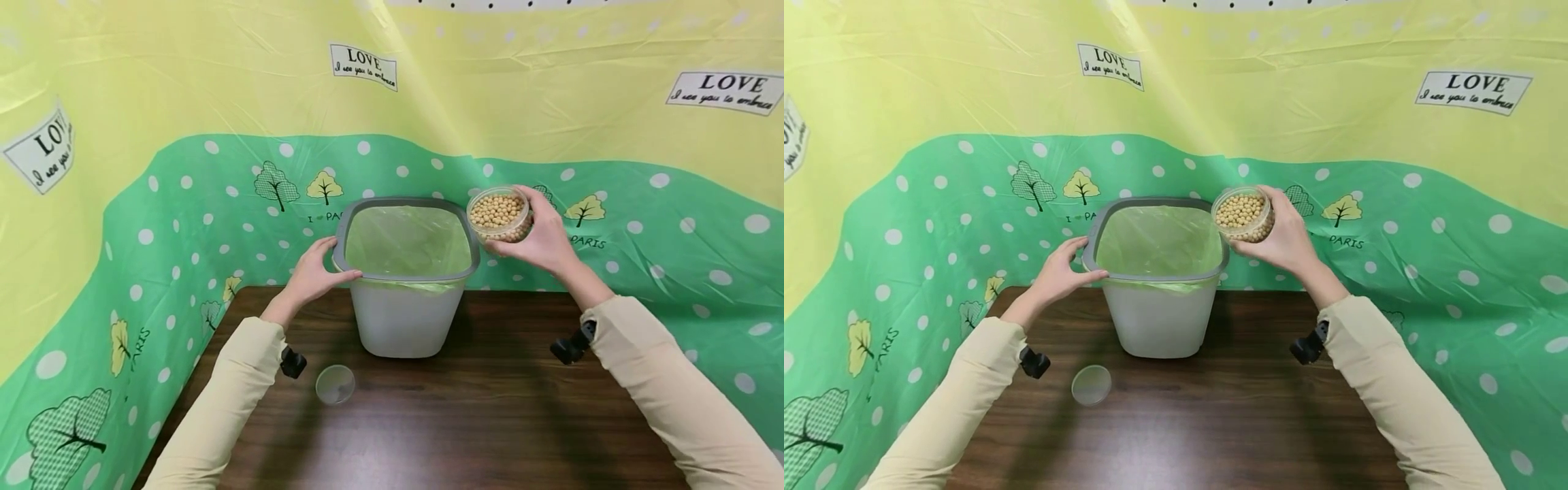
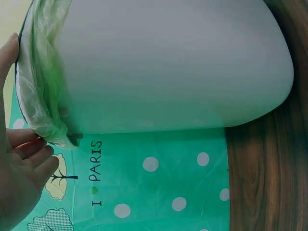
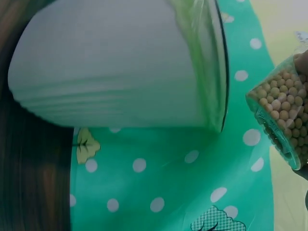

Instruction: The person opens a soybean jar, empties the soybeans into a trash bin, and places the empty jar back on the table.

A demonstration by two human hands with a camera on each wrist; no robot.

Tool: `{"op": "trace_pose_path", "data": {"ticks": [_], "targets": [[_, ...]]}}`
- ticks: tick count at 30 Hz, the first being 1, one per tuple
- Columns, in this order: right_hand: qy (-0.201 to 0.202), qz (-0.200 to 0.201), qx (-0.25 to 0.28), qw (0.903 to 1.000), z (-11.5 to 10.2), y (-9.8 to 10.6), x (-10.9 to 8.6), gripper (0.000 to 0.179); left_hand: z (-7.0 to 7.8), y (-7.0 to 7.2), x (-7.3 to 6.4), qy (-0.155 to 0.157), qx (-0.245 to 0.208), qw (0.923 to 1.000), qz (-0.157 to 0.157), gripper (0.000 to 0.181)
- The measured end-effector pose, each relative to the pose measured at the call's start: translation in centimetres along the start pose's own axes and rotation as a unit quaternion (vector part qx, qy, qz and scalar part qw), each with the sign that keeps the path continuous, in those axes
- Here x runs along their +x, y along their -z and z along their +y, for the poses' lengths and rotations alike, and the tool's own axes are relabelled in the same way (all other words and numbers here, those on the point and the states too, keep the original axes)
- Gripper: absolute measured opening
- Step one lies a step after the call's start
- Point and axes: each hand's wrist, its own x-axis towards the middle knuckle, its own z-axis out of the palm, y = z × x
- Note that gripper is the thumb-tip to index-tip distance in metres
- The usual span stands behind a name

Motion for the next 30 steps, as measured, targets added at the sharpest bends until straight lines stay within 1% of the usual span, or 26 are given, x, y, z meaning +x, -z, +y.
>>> {"op": "trace_pose_path", "data": {"ticks": [3, 6, 10, 15, 18, 24, 27, 30], "targets": [[0.03, -0.012, -0.025, 0.9992, 0.7, -0.6, 0.8, 0.096, -0.1, 0.1, 0.0, 0.003, -0.001, 1.0, -0.001, 0.091], [0.074, -0.027, -0.052, 0.9956, 1.2, -1.1, 1.2, 0.096, -0.1, 0.1, 0.0, 0.005, -0.004, 1.0, -0.002, 0.091], [0.128, -0.039, -0.082, 0.9876, 1.9, -1.5, 1.5, 0.098, 0.0, 0.0, 0.1, 0.005, -0.005, 1.0, -0.004, 0.092], [0.188, -0.05, -0.1, 0.9758, 2.4, -1.5, 1.8, 0.102, 0.2, 0.1, 0.0, 0.009, -0.005, 0.9999, -0.007, 0.09], [0.203, -0.059, -0.108, 0.9715, 2.5, -1.6, 1.9, 0.104, 0.2, 0.2, -0.1, 0.01, -0.006, 0.9999, -0.008, 0.09], [0.218, -0.072, -0.137, 0.9636, 2.8, -1.7, 2.1, 0.105, 0.1, 0.1, 0.0, 0.012, -0.008, 0.9999, -0.004, 0.091], [0.234, -0.074, -0.151, 0.9576, 2.8, -1.6, 2.2, 0.104, 0.1, 0.0, -0.1, 0.013, -0.011, 0.9999, -0.002, 0.091], [0.253, -0.075, -0.171, 0.9493, 2.8, -1.5, 2.4, 0.104, 0.0, -0.1, -0.1, 0.014, -0.014, 0.9998, -0.001, 0.091]]}}
